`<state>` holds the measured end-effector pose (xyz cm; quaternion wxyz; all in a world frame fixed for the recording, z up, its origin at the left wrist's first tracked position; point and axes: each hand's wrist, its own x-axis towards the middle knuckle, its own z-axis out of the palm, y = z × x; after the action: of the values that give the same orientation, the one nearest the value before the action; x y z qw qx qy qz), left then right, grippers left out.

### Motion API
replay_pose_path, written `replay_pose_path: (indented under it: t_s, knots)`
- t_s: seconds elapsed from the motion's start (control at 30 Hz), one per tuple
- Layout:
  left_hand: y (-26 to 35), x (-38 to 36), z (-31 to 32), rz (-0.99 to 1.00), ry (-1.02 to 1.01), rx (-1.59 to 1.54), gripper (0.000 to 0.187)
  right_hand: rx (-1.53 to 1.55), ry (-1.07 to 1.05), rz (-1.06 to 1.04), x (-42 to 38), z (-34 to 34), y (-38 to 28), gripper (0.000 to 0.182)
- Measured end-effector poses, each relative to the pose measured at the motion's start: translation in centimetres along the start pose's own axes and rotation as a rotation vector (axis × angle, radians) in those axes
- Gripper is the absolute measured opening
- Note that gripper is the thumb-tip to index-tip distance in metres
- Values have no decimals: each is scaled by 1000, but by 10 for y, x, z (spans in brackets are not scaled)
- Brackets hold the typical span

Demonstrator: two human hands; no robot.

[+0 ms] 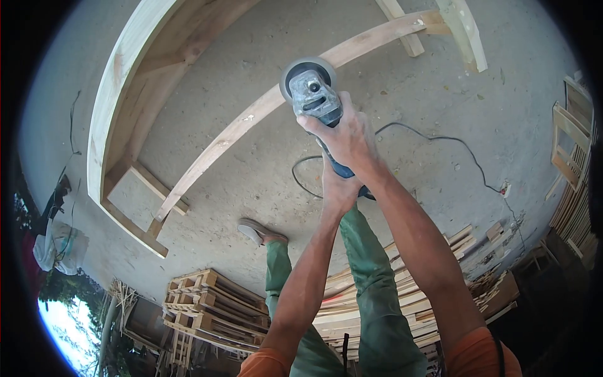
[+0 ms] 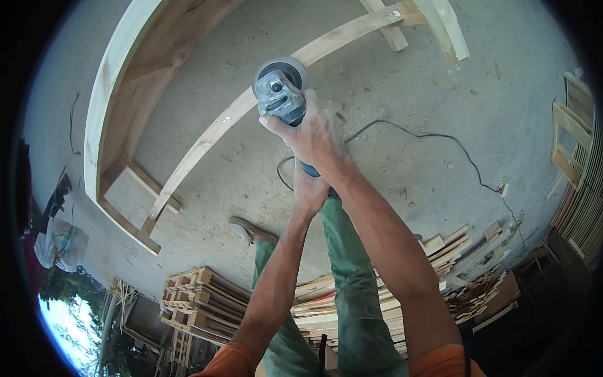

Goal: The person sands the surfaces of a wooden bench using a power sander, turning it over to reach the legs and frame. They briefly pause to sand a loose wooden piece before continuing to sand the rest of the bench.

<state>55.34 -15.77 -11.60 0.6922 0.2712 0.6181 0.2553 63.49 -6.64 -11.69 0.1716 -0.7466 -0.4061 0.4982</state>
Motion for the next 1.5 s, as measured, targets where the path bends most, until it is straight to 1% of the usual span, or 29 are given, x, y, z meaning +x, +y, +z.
replay_pose_path:
  t_s: [0.07,0.13,0.17,0.23,0.27,0.33,0.37,0.43,0.47,0.53,0.57,0.63,0.77,0.83,0.87,0.93,1.03,1.1,1.13,1.27,1.33,1.43,1.5]
  knots:
    - [1,5,11,-13,1,-10,73,17,20,-11,6,-11,4,80]
    - [3,10,20,-5,-16,-9,75,-16,-61,60,10,-27,-1,81]
    - [4,11,24,-8,-22,-2,75,-10,-57,66,11,-31,2,81]
    - [7,15,31,5,-58,-21,76,1,23,19,15,-37,7,81]
    - [8,17,36,8,-57,-14,76,8,24,17,17,-41,10,81]
    - [10,20,50,19,-43,75,78,115,53,13,21,-54,16,81]
    - [11,24,56,16,-50,75,78,114,59,19,24,-60,19,81]
    - [15,30,69,10,-83,17,80,-23,4,94,30,-79,13,80]
    - [17,31,76,10,-88,17,80,-23,9,95,33,-82,20,80]
    - [24,33,88,-14,-78,45,81,102,115,8,38,-86,33,78]
    - [27,35,92,-12,-85,49,81,104,122,9,44,-88,39,78]
    - [33,39,101,-26,-55,55,81,-23,115,-56,53,-94,43,92]
    - [35,51,102,-4,-54,115,79,59,141,-33,61,-101,39,92]
    - [41,54,109,-48,-73,140,76,158,174,54,61,-114,33,77]
    - [43,56,113,-46,-76,139,76,157,178,53,62,-120,34,77]
    - [45,60,123,-49,-119,142,75,203,250,40,63,-131,37,78]
    - [47,67,137,-92,-147,187,77,207,256,50,68,-146,40,79]
    - [43,67,144,-88,-158,148,77,193,256,54,68,-153,42,79]
    - [40,67,146,-84,-160,114,77,201,260,47,68,-155,44,79]
    - [40,68,149,-66,-136,144,77,235,292,41,70,-155,47,77]
    - [46,73,148,-47,-148,213,70,241,310,53,74,-158,48,77]
    - [54,75,152,-84,-180,254,75,241,325,63,76,-165,49,77]
    - [55,74,156,-94,-173,241,74,231,321,60,75,-168,50,77]
